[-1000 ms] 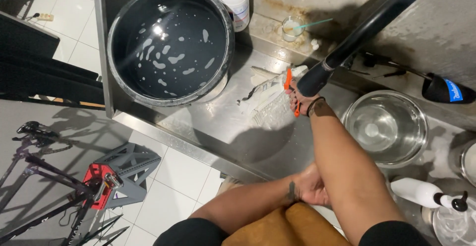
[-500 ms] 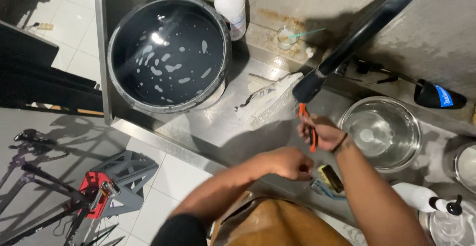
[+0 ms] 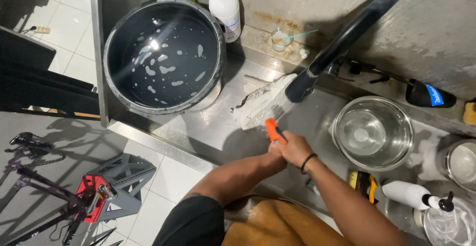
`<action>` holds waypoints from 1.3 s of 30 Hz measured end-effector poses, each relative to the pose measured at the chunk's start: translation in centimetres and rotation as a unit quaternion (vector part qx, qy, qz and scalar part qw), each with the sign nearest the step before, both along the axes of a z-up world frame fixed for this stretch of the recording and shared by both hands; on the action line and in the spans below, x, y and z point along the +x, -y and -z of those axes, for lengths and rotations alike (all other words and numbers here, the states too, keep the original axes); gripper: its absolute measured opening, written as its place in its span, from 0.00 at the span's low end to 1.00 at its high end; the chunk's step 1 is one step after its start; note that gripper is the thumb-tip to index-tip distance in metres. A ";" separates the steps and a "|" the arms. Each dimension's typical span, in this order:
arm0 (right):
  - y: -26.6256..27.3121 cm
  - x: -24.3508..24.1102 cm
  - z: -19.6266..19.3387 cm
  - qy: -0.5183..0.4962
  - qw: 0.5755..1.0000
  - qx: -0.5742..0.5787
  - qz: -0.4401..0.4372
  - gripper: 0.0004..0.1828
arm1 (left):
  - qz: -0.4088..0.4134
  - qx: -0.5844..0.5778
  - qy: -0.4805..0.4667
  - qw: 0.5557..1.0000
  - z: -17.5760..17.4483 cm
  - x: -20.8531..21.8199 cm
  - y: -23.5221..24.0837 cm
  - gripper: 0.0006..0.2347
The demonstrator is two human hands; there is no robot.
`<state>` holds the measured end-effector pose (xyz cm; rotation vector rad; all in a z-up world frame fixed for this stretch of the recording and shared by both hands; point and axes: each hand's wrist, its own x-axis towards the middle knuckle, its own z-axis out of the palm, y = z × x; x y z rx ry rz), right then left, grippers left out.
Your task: The person scrubs a white sneaker with an orange brush under running water in a sink. They then use a small toothbrush to clean the shoe's details and apply a cleaning solution from a spray bottle before scrubbing again with a yellow brush.
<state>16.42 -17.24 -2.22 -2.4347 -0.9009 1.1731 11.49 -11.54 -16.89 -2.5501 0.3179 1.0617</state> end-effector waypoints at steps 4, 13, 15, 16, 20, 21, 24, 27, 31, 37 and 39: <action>1.6 4.3 1.9 0.012 0.999 -0.018 0.027 0.24 | -0.065 0.103 -0.067 0.990 -1.4 -0.7 -1.1 0.20; 1.7 4.2 -0.9 0.064 0.987 0.067 -0.131 0.28 | -0.090 -0.111 0.158 0.977 2.7 -0.6 -1.4 0.05; 1.2 3.8 -2.2 0.069 0.984 0.062 -0.151 0.28 | -0.085 -0.051 0.202 0.974 3.8 -1.2 -1.4 0.06; 1.1 3.3 -2.4 0.069 0.984 0.063 -0.151 0.28 | -0.085 -0.051 0.203 0.974 2.0 -1.0 -1.9 0.06; 0.4 4.1 -3.7 0.081 0.980 0.031 -0.180 0.29 | -0.033 -0.036 0.084 0.995 -1.3 -1.2 -2.8 0.12; 0.0 5.0 -4.2 0.100 0.979 -0.018 -0.178 0.34 | -0.008 -0.052 0.069 0.996 -1.1 -1.4 -3.0 0.13; 0.1 4.9 -1.9 0.134 0.973 0.108 -0.155 0.25 | -0.036 -0.054 0.082 0.994 -3.6 -0.8 -3.8 0.15; 0.1 3.7 -1.0 0.111 0.959 0.190 -0.177 0.25 | -0.040 -0.055 0.090 0.994 -3.2 -0.1 -4.6 0.15; -2.0 5.9 -4.1 0.110 0.980 0.017 -0.163 0.36 | -0.043 -0.056 0.102 0.992 -0.5 1.1 -6.2 0.15; -3.6 6.1 -3.9 0.071 0.982 0.052 -0.166 0.35 | -0.066 -0.042 0.070 0.994 -5.1 1.9 -8.1 0.17; -4.1 7.7 -3.1 0.113 0.982 -0.051 -0.144 0.38 | -0.081 -0.033 0.051 0.995 -6.8 2.4 -8.3 0.19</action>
